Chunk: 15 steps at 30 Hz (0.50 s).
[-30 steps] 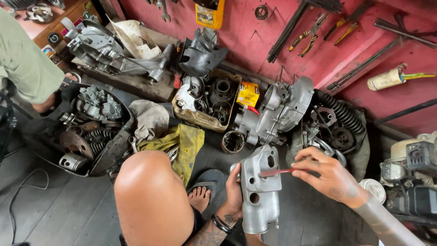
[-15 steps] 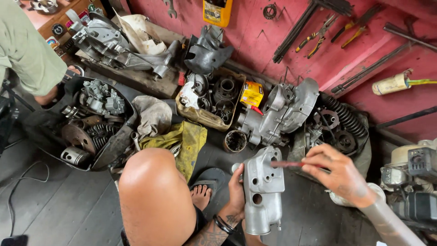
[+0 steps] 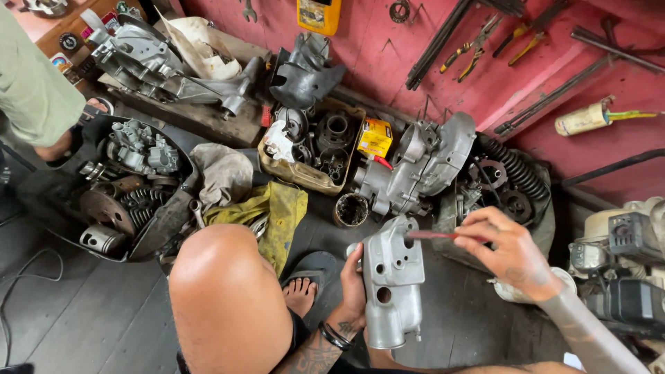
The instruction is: Cleaning a motorcycle engine casing using a small brush
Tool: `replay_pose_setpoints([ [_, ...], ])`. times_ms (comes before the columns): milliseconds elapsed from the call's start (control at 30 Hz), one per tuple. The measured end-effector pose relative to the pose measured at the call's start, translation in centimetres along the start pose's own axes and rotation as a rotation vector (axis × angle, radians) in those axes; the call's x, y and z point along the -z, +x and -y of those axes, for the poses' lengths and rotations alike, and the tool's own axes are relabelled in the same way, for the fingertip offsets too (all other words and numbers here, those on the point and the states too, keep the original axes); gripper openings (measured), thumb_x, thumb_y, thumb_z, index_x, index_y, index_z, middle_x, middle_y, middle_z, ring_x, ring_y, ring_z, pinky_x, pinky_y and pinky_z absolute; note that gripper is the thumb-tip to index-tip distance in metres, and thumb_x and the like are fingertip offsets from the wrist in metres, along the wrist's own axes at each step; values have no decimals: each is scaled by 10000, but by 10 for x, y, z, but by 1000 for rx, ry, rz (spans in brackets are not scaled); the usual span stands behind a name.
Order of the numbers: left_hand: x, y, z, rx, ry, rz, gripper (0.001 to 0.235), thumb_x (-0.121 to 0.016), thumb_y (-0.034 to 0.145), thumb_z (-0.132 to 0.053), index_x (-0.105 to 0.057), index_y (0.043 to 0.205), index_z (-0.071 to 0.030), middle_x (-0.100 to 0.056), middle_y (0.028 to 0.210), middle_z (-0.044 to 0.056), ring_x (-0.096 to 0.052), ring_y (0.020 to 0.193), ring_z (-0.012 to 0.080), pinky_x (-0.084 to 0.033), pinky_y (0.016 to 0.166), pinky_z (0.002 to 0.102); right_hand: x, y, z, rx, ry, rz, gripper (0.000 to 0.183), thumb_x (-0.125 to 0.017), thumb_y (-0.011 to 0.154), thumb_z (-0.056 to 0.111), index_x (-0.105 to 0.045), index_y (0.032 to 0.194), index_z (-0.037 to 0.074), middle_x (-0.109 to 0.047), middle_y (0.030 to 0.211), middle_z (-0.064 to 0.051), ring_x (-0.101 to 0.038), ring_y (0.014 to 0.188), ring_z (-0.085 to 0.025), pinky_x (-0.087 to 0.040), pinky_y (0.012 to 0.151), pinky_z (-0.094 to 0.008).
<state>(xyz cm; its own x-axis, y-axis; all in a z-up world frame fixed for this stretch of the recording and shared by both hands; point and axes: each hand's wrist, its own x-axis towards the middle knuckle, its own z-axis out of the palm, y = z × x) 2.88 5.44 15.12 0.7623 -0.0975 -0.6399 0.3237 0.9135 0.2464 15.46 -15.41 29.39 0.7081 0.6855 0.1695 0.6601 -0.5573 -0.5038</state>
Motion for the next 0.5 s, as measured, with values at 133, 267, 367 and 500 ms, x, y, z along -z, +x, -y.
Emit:
replay_pose_setpoints([
  [133, -6, -7, -5, -40, -72, 187, 676, -443, 927, -540, -654, 1270, 4, -718, 1073, 162, -674, 837, 226, -526, 731, 333, 0, -3, 6, -27, 18, 38, 158, -788, 794, 161, -804, 936, 93, -688, 1059, 9, -661, 760, -126, -531, 675, -243],
  [267, -6, -6, -5, -16, -92, 205, 726, -452, 910, -558, -641, 1292, 29, -724, 1083, 185, -703, 851, 249, -561, 734, 340, 1, -2, 9, 24, -46, -45, 170, -783, 801, 146, -792, 954, 72, -687, 1022, 3, -629, 706, -122, -507, 631, -235],
  [367, -7, -7, -4, -26, -79, 244, 743, -424, 920, -559, -616, 1336, 26, -717, 1114, 193, -703, 880, 251, -562, 761, 350, 3, -4, 11, 34, -29, -30, 171, -796, 778, 149, -791, 924, 61, -697, 1039, -9, -657, 712, -130, -534, 641, -239],
  [500, -8, -9, -6, 30, -56, 142, 684, -454, 914, -564, -667, 1252, -9, -707, 1125, 166, -644, 895, 219, -491, 804, 331, -1, -6, 14, 37, 39, 97, 166, -778, 801, 148, -792, 960, 100, -700, 1050, 13, -652, 668, -121, -532, 610, -243],
])
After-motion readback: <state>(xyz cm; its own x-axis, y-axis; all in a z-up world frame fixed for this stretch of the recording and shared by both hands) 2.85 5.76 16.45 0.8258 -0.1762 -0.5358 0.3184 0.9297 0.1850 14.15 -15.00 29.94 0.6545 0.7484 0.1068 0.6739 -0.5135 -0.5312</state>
